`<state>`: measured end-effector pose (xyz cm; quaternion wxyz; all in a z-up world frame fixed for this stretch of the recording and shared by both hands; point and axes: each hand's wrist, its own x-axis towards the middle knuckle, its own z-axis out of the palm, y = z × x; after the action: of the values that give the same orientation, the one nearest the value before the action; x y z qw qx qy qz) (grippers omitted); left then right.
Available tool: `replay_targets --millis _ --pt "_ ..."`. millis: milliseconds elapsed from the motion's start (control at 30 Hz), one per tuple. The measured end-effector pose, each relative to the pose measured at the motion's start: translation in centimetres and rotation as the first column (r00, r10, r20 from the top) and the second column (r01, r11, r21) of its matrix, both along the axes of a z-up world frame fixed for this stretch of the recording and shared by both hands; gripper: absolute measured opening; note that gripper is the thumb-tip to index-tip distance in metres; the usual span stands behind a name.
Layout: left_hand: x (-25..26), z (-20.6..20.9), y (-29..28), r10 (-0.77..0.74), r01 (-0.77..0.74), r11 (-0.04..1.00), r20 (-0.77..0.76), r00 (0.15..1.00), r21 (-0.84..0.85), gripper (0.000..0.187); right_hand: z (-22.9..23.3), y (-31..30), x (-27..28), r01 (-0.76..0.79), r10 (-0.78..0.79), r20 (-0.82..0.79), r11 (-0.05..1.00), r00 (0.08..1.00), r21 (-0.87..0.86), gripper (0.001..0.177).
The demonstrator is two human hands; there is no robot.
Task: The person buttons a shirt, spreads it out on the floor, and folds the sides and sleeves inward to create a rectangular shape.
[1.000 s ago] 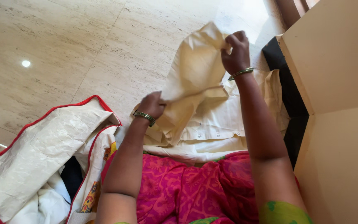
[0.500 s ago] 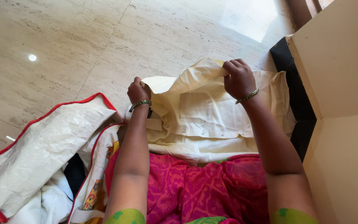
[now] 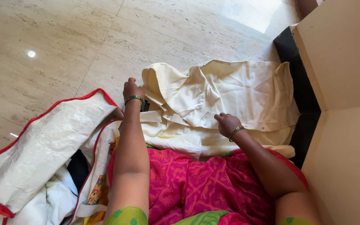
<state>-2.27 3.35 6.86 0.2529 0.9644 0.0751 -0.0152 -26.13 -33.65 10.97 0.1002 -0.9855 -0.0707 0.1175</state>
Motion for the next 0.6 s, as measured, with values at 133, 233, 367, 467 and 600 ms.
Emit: replay_targets --millis 133,233,367,467,600 --pt "-2.5 3.8 -4.4 -0.118 0.118 0.993 -0.118 0.986 -0.008 0.047 -0.7 -0.4 0.9 0.187 -0.203 0.08 0.967 0.976 0.174 0.019" --pt "-3.1 3.9 -6.5 -0.158 0.136 0.982 -0.186 0.97 -0.128 0.062 -1.7 0.6 1.6 0.228 -0.273 0.133 0.932 0.953 0.281 0.026" --pt "-1.2 -1.4 -5.8 -0.297 0.319 0.868 0.116 0.948 -0.38 0.089 -4.4 2.2 2.6 0.084 -0.159 0.361 0.973 0.919 0.214 0.041" --pt "1.1 -5.6 -5.2 -0.102 -0.028 0.658 -0.126 0.987 -0.752 0.092 -6.4 2.5 3.7 0.199 -0.285 0.276 0.933 0.918 0.3 0.05" --pt "2.4 -9.6 -2.7 -0.191 -0.233 0.43 -0.34 0.921 -0.873 0.09 -9.3 1.7 5.0 0.343 -0.43 0.217 0.873 0.876 0.346 0.049"
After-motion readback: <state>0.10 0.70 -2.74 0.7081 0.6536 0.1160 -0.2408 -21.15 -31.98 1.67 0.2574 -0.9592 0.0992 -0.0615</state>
